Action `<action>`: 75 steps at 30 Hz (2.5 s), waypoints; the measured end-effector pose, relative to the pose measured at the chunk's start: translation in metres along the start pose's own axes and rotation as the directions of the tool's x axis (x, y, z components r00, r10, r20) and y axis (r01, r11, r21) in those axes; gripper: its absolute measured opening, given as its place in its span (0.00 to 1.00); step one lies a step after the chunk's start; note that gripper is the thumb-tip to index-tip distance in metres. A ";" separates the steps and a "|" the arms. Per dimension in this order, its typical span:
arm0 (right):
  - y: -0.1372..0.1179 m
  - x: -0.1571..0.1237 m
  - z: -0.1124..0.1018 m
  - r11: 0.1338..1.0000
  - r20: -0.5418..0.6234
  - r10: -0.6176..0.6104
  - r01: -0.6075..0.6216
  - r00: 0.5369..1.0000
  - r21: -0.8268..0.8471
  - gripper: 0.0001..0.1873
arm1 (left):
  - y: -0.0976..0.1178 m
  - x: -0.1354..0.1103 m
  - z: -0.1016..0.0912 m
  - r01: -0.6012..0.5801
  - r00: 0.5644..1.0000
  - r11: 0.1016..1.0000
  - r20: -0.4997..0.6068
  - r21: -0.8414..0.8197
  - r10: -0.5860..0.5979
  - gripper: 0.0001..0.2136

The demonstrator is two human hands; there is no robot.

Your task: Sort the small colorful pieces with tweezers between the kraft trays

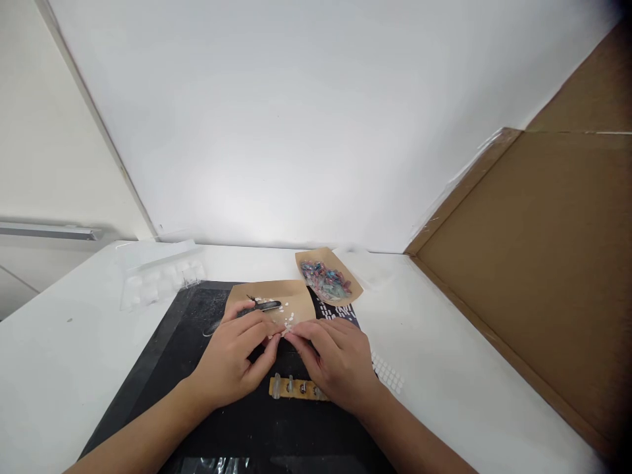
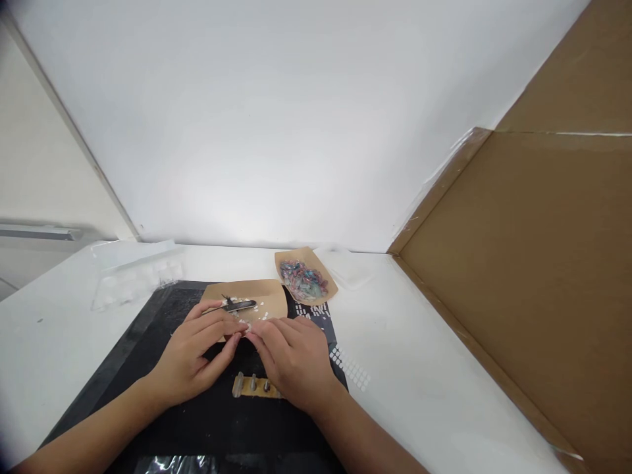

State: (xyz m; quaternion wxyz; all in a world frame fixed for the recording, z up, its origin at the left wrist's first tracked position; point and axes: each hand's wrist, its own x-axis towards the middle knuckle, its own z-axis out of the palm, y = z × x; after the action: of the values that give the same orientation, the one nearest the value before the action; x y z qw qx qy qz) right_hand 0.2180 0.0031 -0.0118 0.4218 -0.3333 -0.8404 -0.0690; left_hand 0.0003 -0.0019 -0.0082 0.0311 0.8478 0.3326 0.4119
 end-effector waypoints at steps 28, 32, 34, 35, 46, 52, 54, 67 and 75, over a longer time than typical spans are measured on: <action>0.001 -0.001 -0.003 0.983 0.163 -0.165 0.174 0.973 -0.048 0.13 | 0.009 -0.004 0.011 0.191 0.982 0.965 0.051 -0.181 -0.184 0.08; 0.002 -0.004 0.000 0.993 0.135 -0.119 0.121 0.984 -0.004 0.14 | 0.008 -0.004 0.011 0.229 0.973 0.938 0.059 -0.262 -0.221 0.08; 0.002 -0.004 0.001 0.996 0.109 -0.090 0.088 0.990 0.023 0.14 | 0.008 -0.002 0.011 0.252 0.968 0.919 0.071 -0.304 -0.241 0.08; 0.002 -0.004 0.001 0.997 0.099 -0.078 0.075 0.992 0.035 0.14 | 0.009 -0.002 0.010 0.259 0.966 0.910 0.077 -0.324 -0.248 0.08; 0.000 -0.005 0.005 0.991 -0.015 0.061 -0.059 0.998 0.122 0.10 | 0.013 0.002 0.006 0.362 0.932 0.808 0.156 -0.465 -0.328 0.07; -0.003 -0.004 0.003 0.964 -0.001 0.144 -0.140 0.990 0.228 0.11 | 0.016 0.005 0.003 0.446 0.894 0.749 0.199 -0.490 -0.403 0.09; -0.003 -0.003 0.002 0.956 0.010 0.156 -0.153 0.988 0.249 0.11 | 0.017 0.005 0.003 0.474 0.879 0.709 0.226 -0.523 -0.421 0.09; -0.008 0.000 -0.001 0.943 -0.003 0.146 -0.138 0.989 0.303 0.10 | 0.011 -0.002 0.008 0.553 0.808 0.530 0.260 -0.643 -0.528 0.10; -0.009 0.000 -0.001 0.936 0.000 0.157 -0.149 0.988 0.319 0.13 | 0.011 0.000 0.007 0.571 0.794 0.503 0.281 -0.649 -0.538 0.10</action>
State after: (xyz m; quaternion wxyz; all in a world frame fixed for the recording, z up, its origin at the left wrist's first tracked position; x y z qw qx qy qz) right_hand 0.2130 -0.0036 -0.0098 0.4846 -0.3245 -0.8066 0.0963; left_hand 0.0112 -0.0089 -0.0097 0.4897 0.6253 0.4015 0.4562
